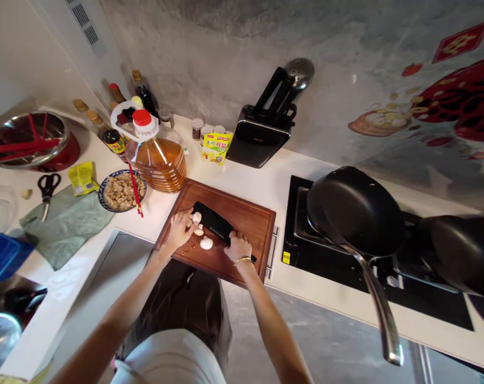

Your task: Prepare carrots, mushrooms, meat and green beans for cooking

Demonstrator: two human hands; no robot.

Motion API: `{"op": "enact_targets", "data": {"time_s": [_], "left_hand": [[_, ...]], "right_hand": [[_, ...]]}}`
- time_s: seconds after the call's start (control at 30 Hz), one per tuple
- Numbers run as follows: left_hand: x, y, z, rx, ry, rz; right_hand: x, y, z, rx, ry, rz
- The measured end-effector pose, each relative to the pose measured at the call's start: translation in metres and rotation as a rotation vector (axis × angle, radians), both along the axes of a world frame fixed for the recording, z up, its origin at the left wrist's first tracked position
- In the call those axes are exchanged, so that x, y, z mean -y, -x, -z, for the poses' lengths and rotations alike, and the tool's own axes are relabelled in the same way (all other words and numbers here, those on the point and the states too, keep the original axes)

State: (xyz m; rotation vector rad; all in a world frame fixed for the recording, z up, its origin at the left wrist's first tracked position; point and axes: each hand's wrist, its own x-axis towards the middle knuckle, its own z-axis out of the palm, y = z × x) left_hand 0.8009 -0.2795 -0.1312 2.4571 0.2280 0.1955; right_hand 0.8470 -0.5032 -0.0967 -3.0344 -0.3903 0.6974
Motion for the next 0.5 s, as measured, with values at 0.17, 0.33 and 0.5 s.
{"op": "enact_targets", "data": {"time_s": [0.17,0.33,0.5], "left_hand": [[-0.007,-0.008,-0.015,0.04,0.008,0.035],[0.006,0.019,-0.042,0.03,-0.021,0.109],[0.054,0.047,-0.049,-0.403,0.131,0.005]], "right_hand": [[0.023,-0.002,-0.003,0.105,0.008,0.112],[0.065,0.004,-0.008,0.238,-0.243,0.15],[0.087,0.018,-0.023,0.08,-0.479,0.274]]}}
